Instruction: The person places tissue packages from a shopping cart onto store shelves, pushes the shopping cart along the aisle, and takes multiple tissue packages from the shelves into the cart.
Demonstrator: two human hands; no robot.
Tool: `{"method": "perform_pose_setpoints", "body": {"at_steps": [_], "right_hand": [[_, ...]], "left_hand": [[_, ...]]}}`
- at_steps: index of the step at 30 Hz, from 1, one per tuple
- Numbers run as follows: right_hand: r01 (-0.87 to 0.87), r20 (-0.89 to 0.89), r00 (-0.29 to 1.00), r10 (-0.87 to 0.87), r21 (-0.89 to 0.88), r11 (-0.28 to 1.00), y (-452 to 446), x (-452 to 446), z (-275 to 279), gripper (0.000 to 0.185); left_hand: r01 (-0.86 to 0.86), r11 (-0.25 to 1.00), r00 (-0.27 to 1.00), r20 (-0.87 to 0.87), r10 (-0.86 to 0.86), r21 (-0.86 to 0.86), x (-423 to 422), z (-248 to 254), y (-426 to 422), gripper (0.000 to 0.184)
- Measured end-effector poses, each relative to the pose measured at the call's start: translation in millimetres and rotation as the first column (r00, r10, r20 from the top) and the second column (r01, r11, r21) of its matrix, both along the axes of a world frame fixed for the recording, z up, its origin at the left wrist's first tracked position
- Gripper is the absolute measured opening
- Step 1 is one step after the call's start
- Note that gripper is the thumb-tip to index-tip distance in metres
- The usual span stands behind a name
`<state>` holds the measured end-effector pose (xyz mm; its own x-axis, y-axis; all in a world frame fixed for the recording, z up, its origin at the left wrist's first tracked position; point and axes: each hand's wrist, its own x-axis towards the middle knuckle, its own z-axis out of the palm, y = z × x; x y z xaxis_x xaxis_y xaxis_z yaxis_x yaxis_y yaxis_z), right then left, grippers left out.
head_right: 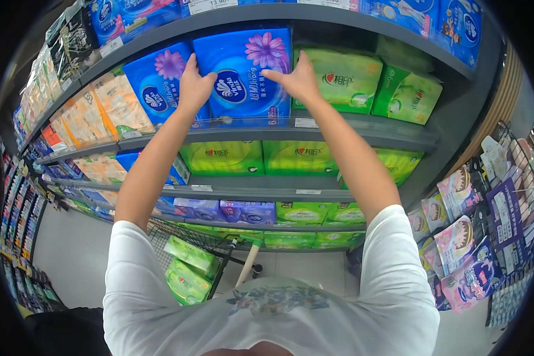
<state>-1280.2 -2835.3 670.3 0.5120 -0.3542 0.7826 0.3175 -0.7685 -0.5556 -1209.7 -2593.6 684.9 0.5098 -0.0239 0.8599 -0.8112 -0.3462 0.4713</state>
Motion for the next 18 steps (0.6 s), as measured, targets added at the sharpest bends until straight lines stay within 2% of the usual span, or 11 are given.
{"method": "perform_pose_setpoints", "body": {"at_steps": [2,3,4,6,7,8,10,12,14,16,18], "right_hand": [[-0.095,-0.216,0.970,0.111,0.081,0.992,1,0,19,0.107],[-0.210,-0.227,0.944,0.241,0.151,0.966,1,3,23,0.096],[-0.216,-0.228,0.942,0.247,0.153,0.964,-1,9,24,0.096],[-0.450,-0.262,0.822,0.506,0.246,0.858,-3,17,25,0.081],[-0.483,-0.214,0.814,0.540,0.267,0.834,0,16,25,0.068],[-0.483,-0.220,0.813,0.539,0.262,0.836,5,10,28,0.068],[-0.471,-0.266,0.788,0.556,0.322,0.821,8,-1,32,0.072],[-0.439,-0.253,0.820,0.514,0.298,0.848,10,-4,30,0.075],[-0.409,-0.233,0.850,0.472,0.271,0.871,7,-3,28,0.078],[-0.391,-0.159,0.897,0.413,0.151,0.908,7,-4,23,0.084],[-0.345,-0.160,0.917,0.365,0.141,0.928,7,-7,18,0.087]], "left_hand": [[0.009,1.000,0.968,-0.252,-0.005,0.014,-9,18,-1,0.072],[0.062,0.998,0.961,-0.268,-0.062,-0.008,6,21,-2,0.070],[0.056,0.998,0.961,-0.270,-0.055,-0.006,12,26,-4,0.070],[-0.055,0.995,0.919,-0.395,0.019,-0.081,12,33,-14,0.054],[-0.059,0.995,0.869,-0.494,0.013,-0.078,5,40,-15,0.054],[-0.059,0.995,0.869,-0.496,0.009,-0.085,4,47,-11,0.054],[0.115,0.993,0.715,-0.694,-0.086,-0.005,3,59,-2,0.054],[0.136,0.991,0.733,-0.674,-0.091,0.014,-1,58,3,0.054],[0.123,0.982,0.776,-0.630,-0.004,0.145,2,57,5,0.056],[0.183,0.964,0.782,-0.623,-0.024,0.191,3,58,9,0.060],[0.057,0.954,0.884,-0.459,0.089,0.295,-11,53,13,0.064]]}}
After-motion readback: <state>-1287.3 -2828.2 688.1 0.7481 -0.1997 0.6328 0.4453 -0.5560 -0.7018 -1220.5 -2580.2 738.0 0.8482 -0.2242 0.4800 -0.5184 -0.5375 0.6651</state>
